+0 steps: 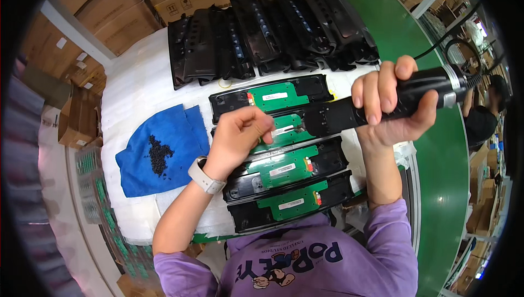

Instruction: Assemble toner cartridges using an electric screwdriver to secure small components.

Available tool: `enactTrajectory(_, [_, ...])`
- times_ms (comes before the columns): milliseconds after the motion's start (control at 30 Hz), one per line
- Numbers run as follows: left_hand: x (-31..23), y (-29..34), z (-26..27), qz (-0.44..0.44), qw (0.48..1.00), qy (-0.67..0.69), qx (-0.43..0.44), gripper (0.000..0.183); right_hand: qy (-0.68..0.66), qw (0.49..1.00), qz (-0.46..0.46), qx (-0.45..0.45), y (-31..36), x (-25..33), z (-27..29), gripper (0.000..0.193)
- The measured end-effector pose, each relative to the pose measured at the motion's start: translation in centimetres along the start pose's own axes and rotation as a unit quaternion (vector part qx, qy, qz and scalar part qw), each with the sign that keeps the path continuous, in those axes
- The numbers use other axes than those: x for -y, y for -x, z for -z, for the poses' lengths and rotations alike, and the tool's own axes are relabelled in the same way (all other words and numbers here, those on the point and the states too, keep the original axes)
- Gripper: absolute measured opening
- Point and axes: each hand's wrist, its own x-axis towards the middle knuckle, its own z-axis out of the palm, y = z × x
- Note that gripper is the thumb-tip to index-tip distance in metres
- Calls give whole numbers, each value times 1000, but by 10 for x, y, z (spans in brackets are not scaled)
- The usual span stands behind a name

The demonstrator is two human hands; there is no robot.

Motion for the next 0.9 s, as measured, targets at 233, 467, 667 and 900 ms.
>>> enactTrajectory(233, [6, 4, -18, -44, 999, -2, 8, 7, 3, 997, -16, -72, 2, -4, -4, 45])
enactTrajectory(467, [6, 3, -16, -1, 999, 41, 7, 8, -2, 999, -11, -32, 4, -8, 2, 43])
enactTrajectory(667, [5, 4, -15, 8, 1000, 1, 16, 12, -16, 997, -30, -70, 6, -8, -2, 43])
enactTrajectory(900, [12, 3, -13, -8, 997, 78, 14, 15, -19, 985, -9, -169, 4, -14, -9, 42])
